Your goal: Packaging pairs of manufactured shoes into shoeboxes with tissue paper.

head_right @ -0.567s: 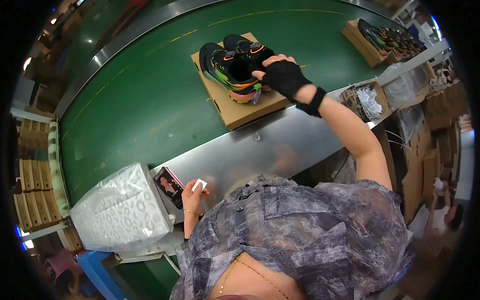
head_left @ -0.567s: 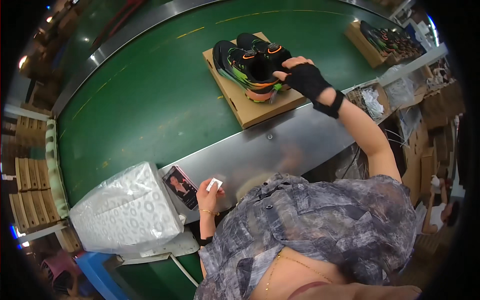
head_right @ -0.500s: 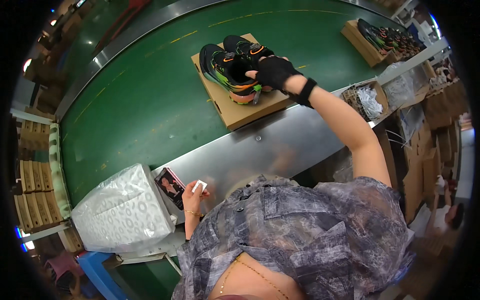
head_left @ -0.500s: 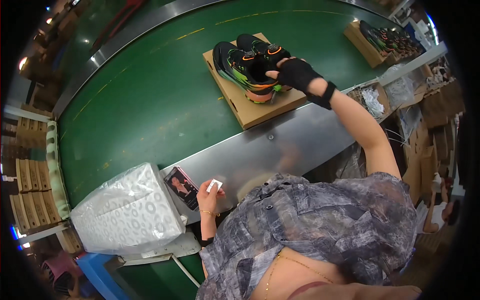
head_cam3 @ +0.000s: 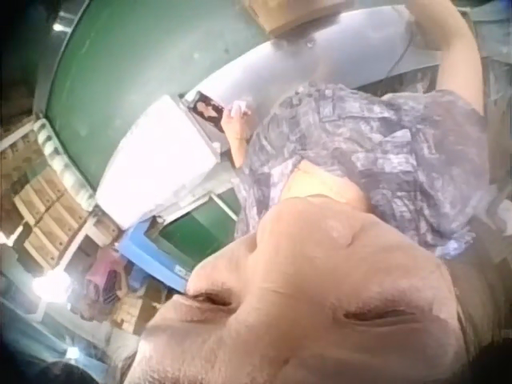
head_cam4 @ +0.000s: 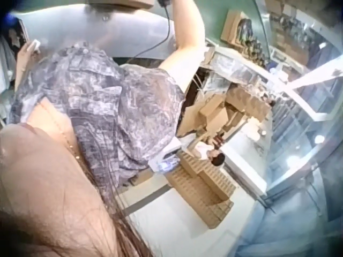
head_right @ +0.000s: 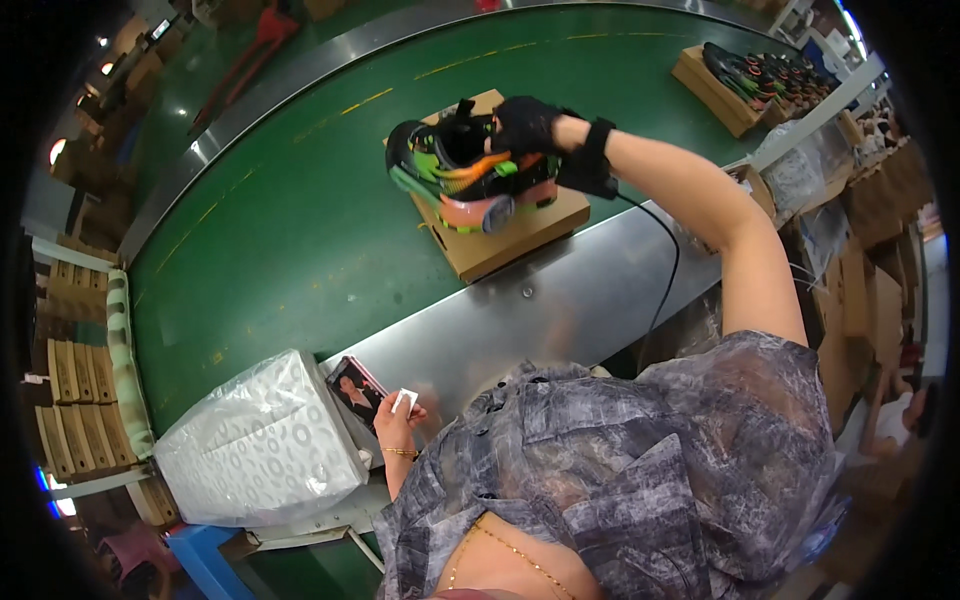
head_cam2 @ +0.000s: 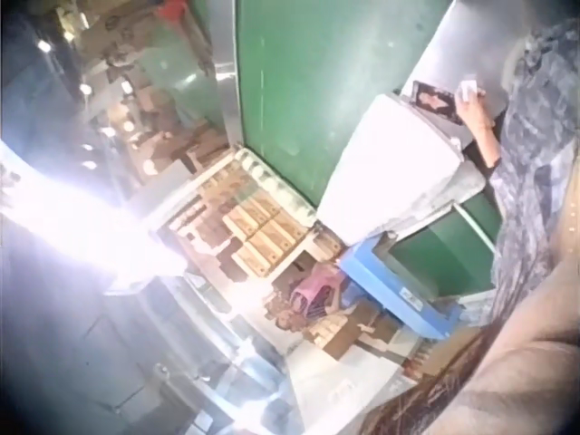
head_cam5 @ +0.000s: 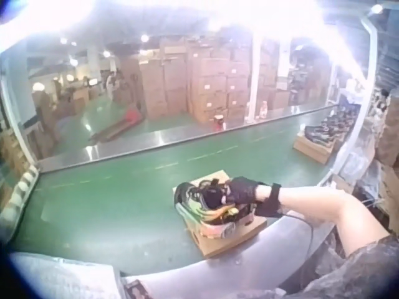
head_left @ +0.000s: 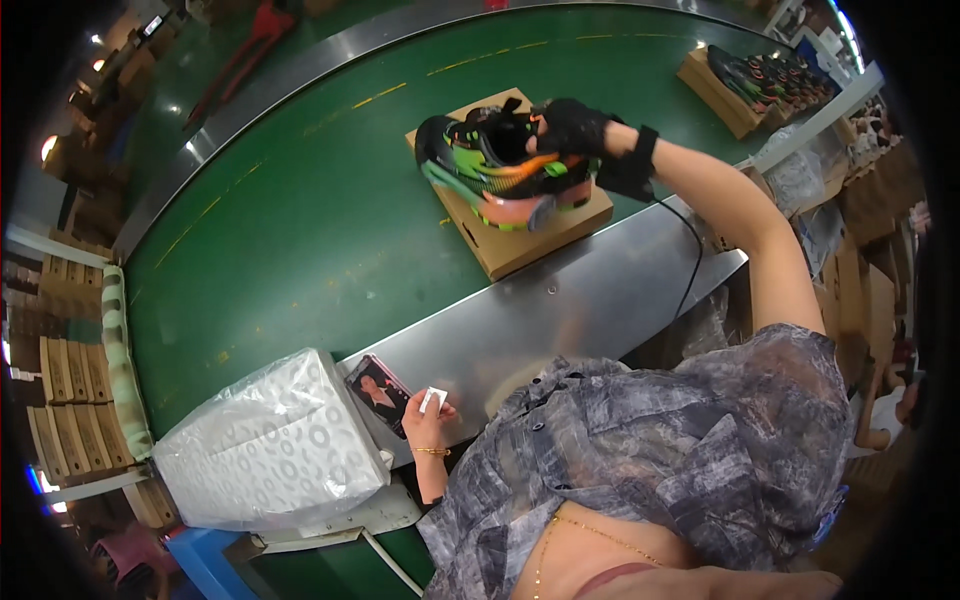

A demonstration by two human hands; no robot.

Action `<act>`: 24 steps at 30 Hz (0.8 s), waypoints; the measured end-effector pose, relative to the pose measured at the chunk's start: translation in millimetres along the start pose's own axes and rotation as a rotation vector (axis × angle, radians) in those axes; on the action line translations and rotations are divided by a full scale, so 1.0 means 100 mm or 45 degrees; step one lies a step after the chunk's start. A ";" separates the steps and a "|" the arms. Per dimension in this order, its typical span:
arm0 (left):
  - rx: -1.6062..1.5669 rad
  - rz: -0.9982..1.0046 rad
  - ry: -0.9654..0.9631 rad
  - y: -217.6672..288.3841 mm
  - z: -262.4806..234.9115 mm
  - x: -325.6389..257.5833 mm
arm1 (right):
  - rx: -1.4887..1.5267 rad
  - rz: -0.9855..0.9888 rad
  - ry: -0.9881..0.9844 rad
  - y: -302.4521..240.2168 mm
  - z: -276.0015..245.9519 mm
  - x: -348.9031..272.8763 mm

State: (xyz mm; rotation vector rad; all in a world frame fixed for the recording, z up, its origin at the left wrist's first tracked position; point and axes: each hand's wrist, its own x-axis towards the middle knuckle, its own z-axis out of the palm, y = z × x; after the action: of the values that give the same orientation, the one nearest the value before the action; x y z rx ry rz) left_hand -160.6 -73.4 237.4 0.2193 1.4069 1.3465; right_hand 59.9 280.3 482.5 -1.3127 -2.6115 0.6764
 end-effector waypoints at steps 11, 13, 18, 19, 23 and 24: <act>-0.160 0.297 -0.105 1.17 0.15 0.75 | -0.684 -1.130 0.192 0.17 1.02 -1.20; -0.106 0.281 -0.281 1.31 0.45 0.96 | -0.532 -1.300 0.288 0.17 1.16 -1.29; 0.087 0.012 -0.395 0.98 1.33 1.57 | -0.395 -1.227 0.169 0.47 1.63 -1.49; 0.132 -0.013 -0.403 0.97 1.41 1.61 | -0.363 -1.165 0.240 0.40 1.71 -1.58; 0.154 -0.046 -0.197 1.03 1.73 1.62 | -0.301 -0.698 0.474 0.27 2.10 -1.97; 0.226 -0.010 -0.104 1.04 1.82 1.59 | -0.393 -0.443 0.409 0.26 2.15 -2.09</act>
State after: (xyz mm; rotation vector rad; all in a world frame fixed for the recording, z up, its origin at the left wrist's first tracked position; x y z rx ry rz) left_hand -132.0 184.6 279.7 0.3821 1.4574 1.1933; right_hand 137.7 58.2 294.9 -0.8950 -2.6365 0.0073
